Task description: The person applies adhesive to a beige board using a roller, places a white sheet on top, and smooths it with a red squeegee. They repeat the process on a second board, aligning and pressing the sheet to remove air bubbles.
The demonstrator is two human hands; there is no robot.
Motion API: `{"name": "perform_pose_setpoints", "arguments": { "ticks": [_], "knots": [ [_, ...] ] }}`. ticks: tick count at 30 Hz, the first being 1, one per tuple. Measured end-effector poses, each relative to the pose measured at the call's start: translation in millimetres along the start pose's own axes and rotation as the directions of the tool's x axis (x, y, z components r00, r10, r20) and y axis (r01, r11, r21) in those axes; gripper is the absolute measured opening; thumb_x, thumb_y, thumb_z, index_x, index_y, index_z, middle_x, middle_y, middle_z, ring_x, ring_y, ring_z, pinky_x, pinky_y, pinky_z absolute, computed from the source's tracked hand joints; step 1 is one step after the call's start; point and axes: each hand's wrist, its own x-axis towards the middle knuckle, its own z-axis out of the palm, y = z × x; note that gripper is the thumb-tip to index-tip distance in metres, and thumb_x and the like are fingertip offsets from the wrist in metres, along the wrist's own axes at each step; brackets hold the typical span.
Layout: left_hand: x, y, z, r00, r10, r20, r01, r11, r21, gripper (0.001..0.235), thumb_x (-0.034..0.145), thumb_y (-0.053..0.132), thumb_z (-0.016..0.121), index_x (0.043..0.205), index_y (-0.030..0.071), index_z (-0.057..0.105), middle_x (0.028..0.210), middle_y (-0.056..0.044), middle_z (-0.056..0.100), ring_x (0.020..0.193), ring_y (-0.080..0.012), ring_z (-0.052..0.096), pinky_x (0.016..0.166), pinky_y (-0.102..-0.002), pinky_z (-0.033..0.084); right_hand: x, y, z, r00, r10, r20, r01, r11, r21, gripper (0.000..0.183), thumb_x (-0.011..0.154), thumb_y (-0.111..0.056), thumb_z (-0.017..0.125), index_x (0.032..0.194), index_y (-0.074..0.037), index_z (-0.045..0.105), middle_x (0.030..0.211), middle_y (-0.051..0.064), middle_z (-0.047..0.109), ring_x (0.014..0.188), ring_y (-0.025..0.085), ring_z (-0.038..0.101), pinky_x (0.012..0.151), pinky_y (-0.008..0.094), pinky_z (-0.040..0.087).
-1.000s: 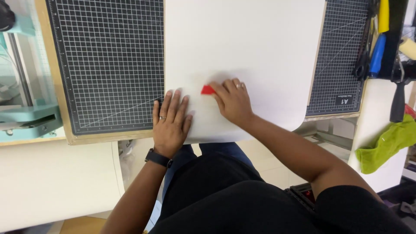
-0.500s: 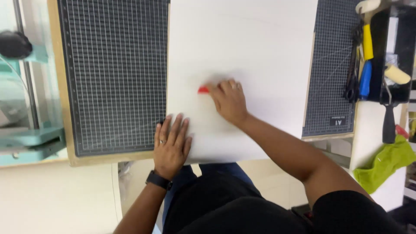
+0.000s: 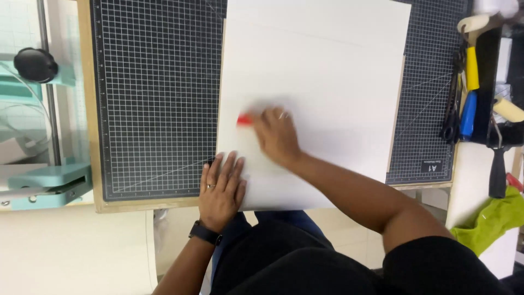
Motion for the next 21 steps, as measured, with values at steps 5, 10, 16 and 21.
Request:
{"name": "perform_pose_setpoints", "arguments": {
  "ticks": [5,10,16,21],
  "knots": [
    [-1,-2,4,1.000,0.011,0.014,-0.011,1.000,0.002,0.051,0.108,0.036,0.050,0.156,0.018,0.046,0.162,-0.004,0.045,0.151,-0.0295,0.041,0.124,-0.053,0.032,68,26,35,0.983,-0.130,-0.131,0.115,0.987,-0.116,0.033,0.097,-0.013,0.053,0.128,-0.015,0.063,0.100,0.013,0.058,0.085,0.039,0.057,0.069,0.050,0.044],
    [2,0,4,1.000,0.005,-0.020,-0.004,1.000,0.015,0.046,0.108,0.035,0.051,0.151,0.017,0.053,0.158,-0.004,0.051,0.148,-0.0293,0.045,0.123,-0.051,0.033,160,53,55,0.975,0.158,-0.157,-0.166,0.985,-0.038,0.041,0.096,-0.020,0.067,0.135,-0.023,0.053,0.105,0.008,0.058,0.096,0.035,0.056,0.072,0.048,0.048],
    [2,-2,-1,0.999,0.005,-0.041,-0.005,1.000,-0.013,0.044,0.108,0.032,0.051,0.149,0.016,0.054,0.157,-0.006,0.052,0.147,-0.0302,0.046,0.122,-0.052,0.033,124,27,46,0.983,-0.017,-0.184,0.014,1.000,-0.017,0.031,0.100,-0.017,0.064,0.131,-0.019,0.057,0.096,0.008,0.054,0.086,0.031,0.052,0.068,0.043,0.044],
    [1,-1,1,1.000,0.001,-0.003,-0.001,1.000,-0.012,0.047,0.109,0.034,0.050,0.153,0.018,0.051,0.160,-0.004,0.048,0.149,-0.0294,0.043,0.124,-0.052,0.031,177,52,75,0.968,0.198,-0.153,-0.202,0.979,-0.009,0.038,0.096,-0.022,0.074,0.129,-0.015,0.056,0.114,0.007,0.066,0.103,0.038,0.061,0.075,0.046,0.053]
  ]
}}
